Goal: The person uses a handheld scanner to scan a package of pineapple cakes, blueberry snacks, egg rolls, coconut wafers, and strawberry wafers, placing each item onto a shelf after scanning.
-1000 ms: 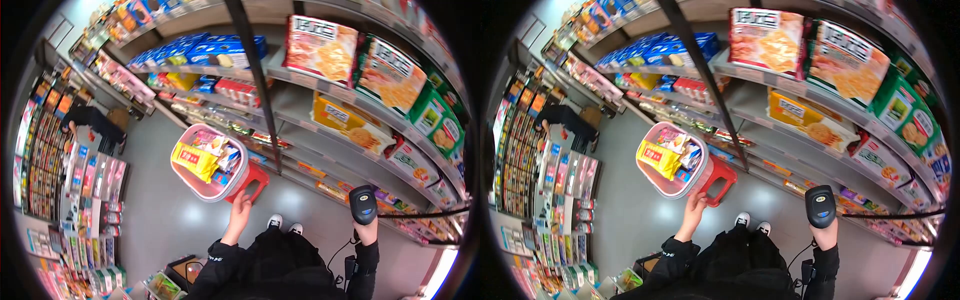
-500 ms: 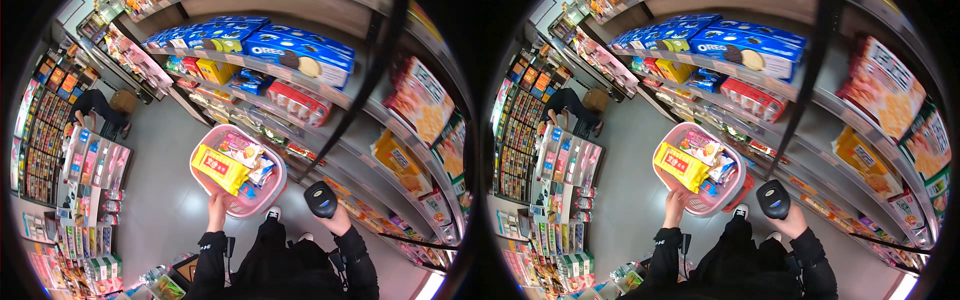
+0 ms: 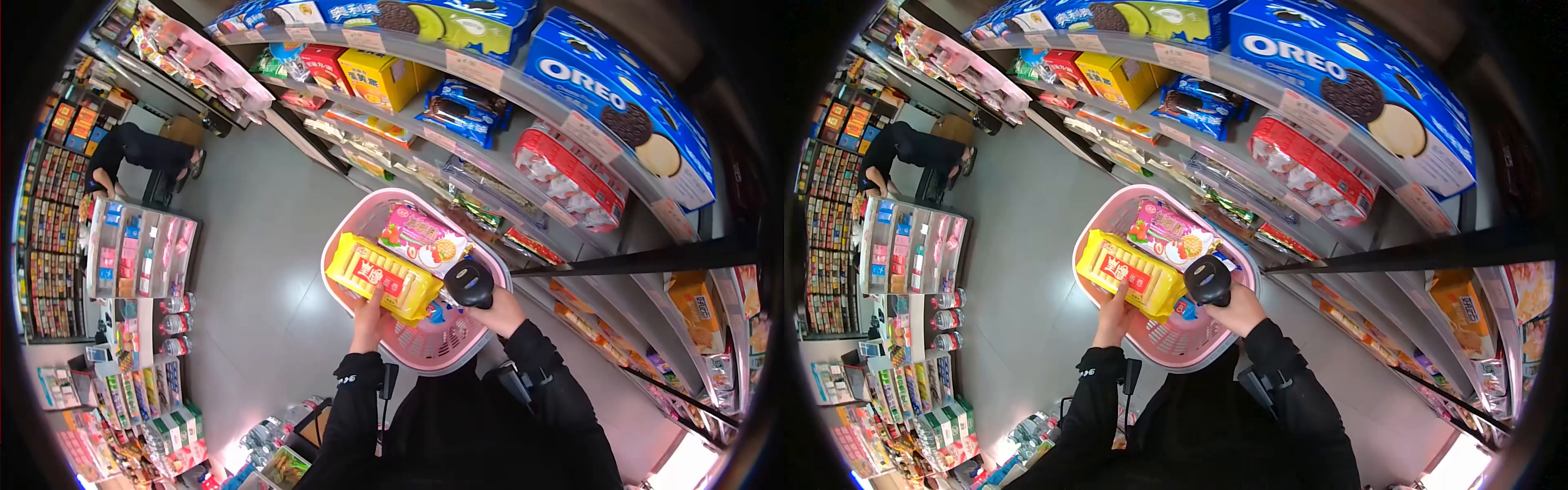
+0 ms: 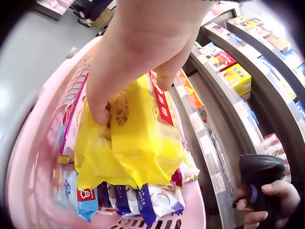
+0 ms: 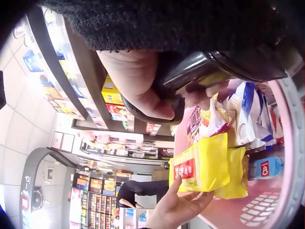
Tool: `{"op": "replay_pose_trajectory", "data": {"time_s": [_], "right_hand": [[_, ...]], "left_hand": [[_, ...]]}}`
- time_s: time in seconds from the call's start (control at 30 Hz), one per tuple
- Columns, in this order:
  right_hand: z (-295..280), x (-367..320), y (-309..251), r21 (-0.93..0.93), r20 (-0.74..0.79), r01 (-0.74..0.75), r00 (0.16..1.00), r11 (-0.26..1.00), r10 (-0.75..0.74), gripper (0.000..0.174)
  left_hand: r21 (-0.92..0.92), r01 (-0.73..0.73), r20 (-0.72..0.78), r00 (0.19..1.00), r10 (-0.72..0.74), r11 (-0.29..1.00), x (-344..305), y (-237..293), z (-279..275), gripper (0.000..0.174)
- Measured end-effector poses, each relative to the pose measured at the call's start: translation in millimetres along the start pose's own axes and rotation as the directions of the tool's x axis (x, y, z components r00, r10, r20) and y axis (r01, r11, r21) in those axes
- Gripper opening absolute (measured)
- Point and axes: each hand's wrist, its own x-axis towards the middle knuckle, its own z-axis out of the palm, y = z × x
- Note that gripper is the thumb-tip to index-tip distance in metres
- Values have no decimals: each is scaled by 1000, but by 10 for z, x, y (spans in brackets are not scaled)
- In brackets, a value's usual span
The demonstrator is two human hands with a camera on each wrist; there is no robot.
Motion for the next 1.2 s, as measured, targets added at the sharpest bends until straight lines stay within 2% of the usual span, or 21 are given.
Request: {"op": "replay_pose_trajectory", "data": {"time_s": [0.07, 0.17, 0.27, 0.3, 0.4, 0.47, 0.57, 0.67, 0.7, 0.77, 0.83, 0.87, 0.9, 0.97, 1.0, 1.03, 1.1, 1.17, 1.2], "right_hand": [[119, 147, 53, 30, 62, 50, 997, 998, -52, 42], [341, 331, 106, 98, 98, 35, 994, 995, -44, 44], [473, 427, -2, 193, 119, 11, 992, 981, -34, 45], [496, 457, -19, 253, 139, -14, 990, 967, -22, 44], [633, 575, 93, 279, 191, -60, 982, 958, 6, 41], [664, 599, 82, 293, 200, -68, 980, 954, 9, 41], [667, 543, 29, 274, 212, -90, 977, 957, 31, 38], [631, 442, -63, 324, 202, -112, 978, 940, 47, 35], [571, 391, -117, 354, 243, -152, 968, 923, 66, 35], [452, 271, -199, 387, 278, -189, 957, 903, 81, 34], [331, 110, -265, 528, 210, -28, 973, 848, -99, 36], [232, 24, -340, 538, 273, -80, 958, 839, -84, 38], [144, -70, -425, 557, 297, -69, 947, 828, -121, 41], [73, -246, -530, 522, 176, 214, 920, 826, -350, 44], [31, -348, -543, 502, 245, 165, 914, 849, -323, 47], [34, -435, -597, 543, 209, 199, 909, 816, -361, 46], [-87, -635, -615, 500, 248, 268, 867, 824, -432, 50], [-256, -859, -626, 453, 206, 342, 858, 823, -470, 53], [-375, -997, -634, 488, 155, 361, 860, 795, -486, 55]], "left_hand": [[29, -18, -31, 999, 19, 999, 39, -19, 8, 36], [0, -66, 25, 997, 66, 998, 114, -60, -61, 34], [-36, 59, 54, 997, -57, 998, 96, 4, -65, 33], [-35, 59, 57, 997, -57, 998, 98, 23, -67, 33], [-53, 76, 88, 994, -71, 996, 97, 37, -110, 34], [-30, -8, 101, 995, 11, 1000, 98, 44, -93, 34], [-56, 52, 69, 996, -48, 997, 11, 111, -21, 33], [-133, 56, 104, 994, -42, 990, -25, 102, -30, 35], [-131, 54, 108, 993, -40, 990, -61, 111, -22, 35], [-180, -43, 128, 989, 67, 983, -220, 161, 30, 37], [-197, -36, 190, 979, 74, 980, -341, 198, 3, 40], [-240, -14, 244, 967, 74, 971, -391, 209, -14, 43], [-282, 11, 298, 952, 77, 959, -439, 215, -7, 46], [-245, -32, 362, 924, 122, 969, -541, 222, 97, 48], [-332, 34, 333, 939, 84, 943, -596, 234, 175, 49], [-413, 95, 312, 949, 42, 906, -630, 242, 258, 52], [-412, 146, 315, 949, -10, 899, -699, 203, 452, 60], [-328, 201, 421, 906, -48, 923, -858, 156, 643, 64], [-347, 306, 550, 832, -72, 887, -806, 33, 615, 57]]}}
